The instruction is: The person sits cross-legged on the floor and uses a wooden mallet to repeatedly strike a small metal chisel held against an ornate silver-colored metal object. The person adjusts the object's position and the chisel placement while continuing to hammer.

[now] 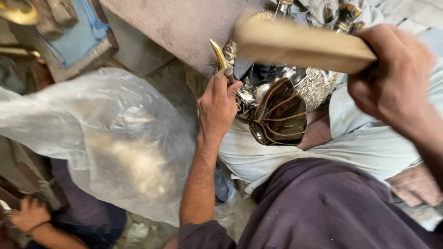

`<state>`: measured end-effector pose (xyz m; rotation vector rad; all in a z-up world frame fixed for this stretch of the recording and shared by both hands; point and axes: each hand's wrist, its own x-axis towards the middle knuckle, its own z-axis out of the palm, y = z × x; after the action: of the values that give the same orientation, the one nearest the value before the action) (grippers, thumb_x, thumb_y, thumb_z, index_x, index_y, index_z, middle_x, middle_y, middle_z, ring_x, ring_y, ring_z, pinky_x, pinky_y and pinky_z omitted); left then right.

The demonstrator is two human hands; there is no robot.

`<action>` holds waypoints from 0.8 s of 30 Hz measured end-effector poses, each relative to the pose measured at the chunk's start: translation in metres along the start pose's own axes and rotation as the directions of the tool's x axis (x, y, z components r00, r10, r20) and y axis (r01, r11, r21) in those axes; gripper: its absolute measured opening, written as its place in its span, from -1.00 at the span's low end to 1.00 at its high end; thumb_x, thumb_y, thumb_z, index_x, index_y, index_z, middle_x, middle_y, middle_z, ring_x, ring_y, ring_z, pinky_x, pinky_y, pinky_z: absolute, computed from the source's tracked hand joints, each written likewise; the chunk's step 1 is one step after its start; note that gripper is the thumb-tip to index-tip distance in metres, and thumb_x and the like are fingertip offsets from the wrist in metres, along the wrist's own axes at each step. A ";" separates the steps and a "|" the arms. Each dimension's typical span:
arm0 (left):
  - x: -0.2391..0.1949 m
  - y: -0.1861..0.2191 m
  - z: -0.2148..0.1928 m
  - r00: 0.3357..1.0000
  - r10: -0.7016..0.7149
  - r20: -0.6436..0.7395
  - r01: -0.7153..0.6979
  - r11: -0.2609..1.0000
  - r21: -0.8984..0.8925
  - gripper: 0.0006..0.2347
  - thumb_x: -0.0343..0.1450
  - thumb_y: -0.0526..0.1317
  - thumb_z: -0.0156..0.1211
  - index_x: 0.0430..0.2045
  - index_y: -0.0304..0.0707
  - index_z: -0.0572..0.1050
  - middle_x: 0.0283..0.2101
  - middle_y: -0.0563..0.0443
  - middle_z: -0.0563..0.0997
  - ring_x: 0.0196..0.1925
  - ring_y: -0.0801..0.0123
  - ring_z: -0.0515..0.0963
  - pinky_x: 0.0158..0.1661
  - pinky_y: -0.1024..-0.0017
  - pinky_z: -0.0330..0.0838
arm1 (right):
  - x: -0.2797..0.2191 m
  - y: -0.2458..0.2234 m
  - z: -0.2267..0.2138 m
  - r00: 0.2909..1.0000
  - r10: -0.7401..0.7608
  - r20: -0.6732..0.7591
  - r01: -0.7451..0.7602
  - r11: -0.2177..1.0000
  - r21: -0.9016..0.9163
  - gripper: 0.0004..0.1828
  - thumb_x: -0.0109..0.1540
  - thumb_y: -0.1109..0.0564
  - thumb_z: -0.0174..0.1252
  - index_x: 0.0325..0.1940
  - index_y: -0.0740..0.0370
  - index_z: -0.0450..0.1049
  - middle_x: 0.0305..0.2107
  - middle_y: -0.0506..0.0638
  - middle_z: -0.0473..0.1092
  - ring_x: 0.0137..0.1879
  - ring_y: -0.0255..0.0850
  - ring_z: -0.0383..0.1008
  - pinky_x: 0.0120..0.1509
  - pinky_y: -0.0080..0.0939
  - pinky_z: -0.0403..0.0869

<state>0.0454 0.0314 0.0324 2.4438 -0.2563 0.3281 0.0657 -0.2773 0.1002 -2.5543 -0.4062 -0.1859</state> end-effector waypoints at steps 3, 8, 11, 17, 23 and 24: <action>-0.005 0.002 0.000 0.999 -0.012 -0.034 0.011 1.000 -0.014 -0.73 0.55 -0.17 0.21 0.03 -0.33 0.36 -0.15 -0.20 0.60 -0.21 -0.04 0.68 -0.28 0.19 0.57 | -0.013 -0.002 0.010 0.997 0.064 -0.047 -0.061 0.996 0.061 -0.80 0.25 0.26 0.20 -0.07 0.28 0.38 -0.36 0.04 0.40 -0.29 -0.10 0.44 -0.13 -0.10 0.37; -0.026 0.011 0.004 0.906 -0.211 -0.367 0.067 0.927 -0.369 -0.88 0.66 -0.24 0.12 -0.04 -0.24 0.32 -0.15 -0.08 0.61 -0.17 0.33 0.71 -0.16 0.43 0.67 | -0.019 0.009 0.006 0.999 -0.023 -0.025 0.015 0.956 -0.293 -0.74 0.24 0.37 0.21 0.00 0.34 0.41 -0.26 0.15 0.47 -0.22 -0.05 0.52 -0.11 -0.09 0.47; -0.035 0.011 0.011 0.841 -0.419 -0.343 0.158 0.796 -0.585 -0.81 0.63 -0.26 0.13 0.02 -0.34 0.32 -0.18 -0.05 0.64 -0.19 0.47 0.72 -0.19 0.51 0.71 | -0.014 0.006 0.003 0.991 0.134 0.028 -0.130 0.985 -0.113 -0.67 0.31 0.28 0.34 0.04 0.49 0.37 -0.35 0.20 0.41 -0.32 -0.05 0.45 -0.21 -0.05 0.45; -0.041 0.003 0.039 0.833 -0.444 -0.329 0.174 0.775 -0.607 -0.71 0.56 -0.23 0.20 0.10 -0.39 0.35 -0.28 -0.01 0.66 -0.27 0.49 0.72 -0.30 0.55 0.62 | 0.005 -0.024 -0.008 0.993 -0.114 -0.034 0.118 0.966 0.231 -0.52 0.32 0.40 0.16 0.31 0.47 0.22 -0.09 0.22 0.39 -0.15 -0.14 0.44 -0.04 -0.24 0.47; -0.039 0.000 0.045 0.840 -0.348 -0.417 0.131 0.875 -0.467 -0.72 0.57 -0.20 0.21 0.10 -0.35 0.36 -0.30 0.01 0.64 -0.31 0.45 0.69 -0.32 0.51 0.57 | 0.040 -0.053 -0.017 0.927 -0.370 0.054 0.368 0.929 0.049 -0.53 0.28 0.47 0.08 0.28 0.39 0.32 -0.16 0.21 0.42 -0.02 -0.06 0.52 0.07 -0.15 0.51; -0.038 0.001 0.044 0.836 -0.351 -0.422 0.129 0.873 -0.471 -0.72 0.57 -0.20 0.20 0.10 -0.35 0.36 -0.31 0.02 0.63 -0.32 0.43 0.68 -0.31 0.49 0.56 | 0.047 -0.058 -0.017 0.912 -0.407 0.054 0.401 0.911 0.096 -0.56 0.29 0.46 0.08 0.26 0.39 0.32 -0.16 0.20 0.42 -0.02 -0.07 0.52 0.06 -0.15 0.50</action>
<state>0.0161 0.0068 -0.0115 1.8487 0.2008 0.6932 0.0904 -0.2283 0.1532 -2.3716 -0.9535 -0.2210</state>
